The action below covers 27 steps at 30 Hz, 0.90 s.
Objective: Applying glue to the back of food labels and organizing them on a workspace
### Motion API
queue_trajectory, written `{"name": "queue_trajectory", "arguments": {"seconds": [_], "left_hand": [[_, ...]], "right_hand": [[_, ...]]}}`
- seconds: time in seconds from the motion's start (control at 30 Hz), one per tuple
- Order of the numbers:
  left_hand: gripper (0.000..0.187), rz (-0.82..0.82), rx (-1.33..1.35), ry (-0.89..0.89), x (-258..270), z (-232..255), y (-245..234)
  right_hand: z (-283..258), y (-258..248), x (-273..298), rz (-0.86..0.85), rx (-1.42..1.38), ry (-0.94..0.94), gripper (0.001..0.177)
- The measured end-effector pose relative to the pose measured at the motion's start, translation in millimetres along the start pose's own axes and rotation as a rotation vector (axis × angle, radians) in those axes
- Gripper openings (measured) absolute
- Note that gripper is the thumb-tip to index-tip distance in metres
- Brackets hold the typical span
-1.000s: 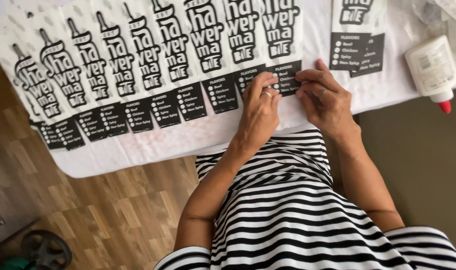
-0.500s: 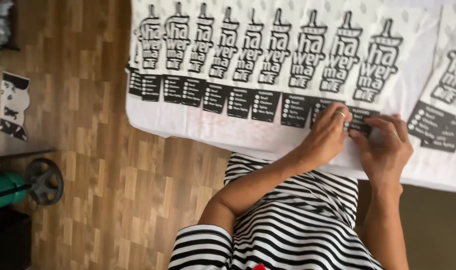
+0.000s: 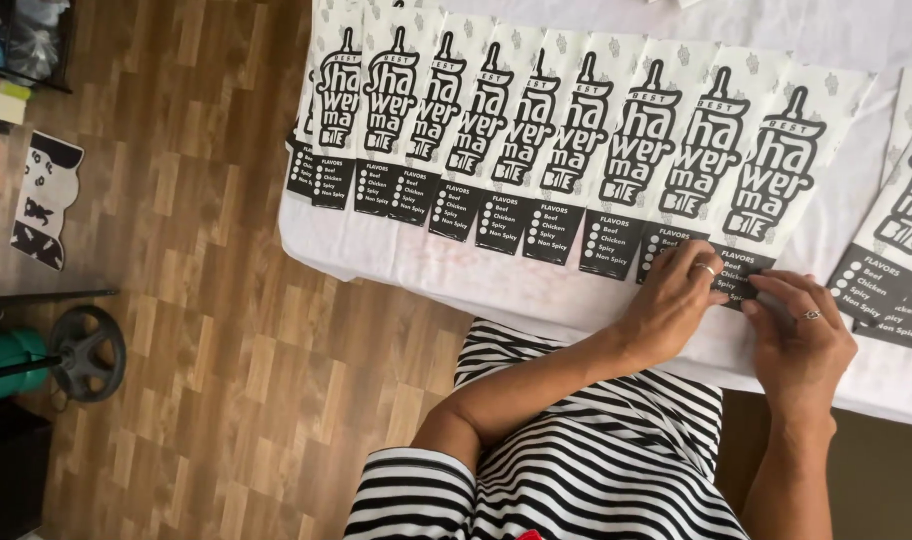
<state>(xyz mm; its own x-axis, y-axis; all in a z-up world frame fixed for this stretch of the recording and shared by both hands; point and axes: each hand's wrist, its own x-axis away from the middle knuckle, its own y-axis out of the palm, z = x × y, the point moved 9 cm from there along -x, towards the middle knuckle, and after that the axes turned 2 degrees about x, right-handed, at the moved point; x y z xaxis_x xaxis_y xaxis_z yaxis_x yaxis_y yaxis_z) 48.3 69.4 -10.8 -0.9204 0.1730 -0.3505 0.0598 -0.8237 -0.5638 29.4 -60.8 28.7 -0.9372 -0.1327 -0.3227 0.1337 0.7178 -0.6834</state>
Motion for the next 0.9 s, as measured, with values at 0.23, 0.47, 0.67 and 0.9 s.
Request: {"name": "queue_trajectory", "arguments": {"seconds": [0.23,0.47,0.67,0.9], "left_hand": [[0.051,-0.114,-0.028,0.164,12.6,17.3,-9.1],[0.051,-0.100,0.068,0.076,18.3,12.9,-4.1],[0.042,-0.048,0.128,0.193,18.0,17.0,-37.5],[0.033,0.225,-0.043,0.167,-23.0,-55.0,-163.8]], "right_hand": [[-7.6,0.4,-5.8,-0.009,0.048,-0.047,0.026],[-12.4,-1.8,-1.2,0.013,0.023,-0.043,0.027],[-43.4,-0.4,-6.5,0.058,-0.040,-0.149,0.023],[-14.6,-21.1,3.7,0.123,0.063,-0.137,0.029]]}}
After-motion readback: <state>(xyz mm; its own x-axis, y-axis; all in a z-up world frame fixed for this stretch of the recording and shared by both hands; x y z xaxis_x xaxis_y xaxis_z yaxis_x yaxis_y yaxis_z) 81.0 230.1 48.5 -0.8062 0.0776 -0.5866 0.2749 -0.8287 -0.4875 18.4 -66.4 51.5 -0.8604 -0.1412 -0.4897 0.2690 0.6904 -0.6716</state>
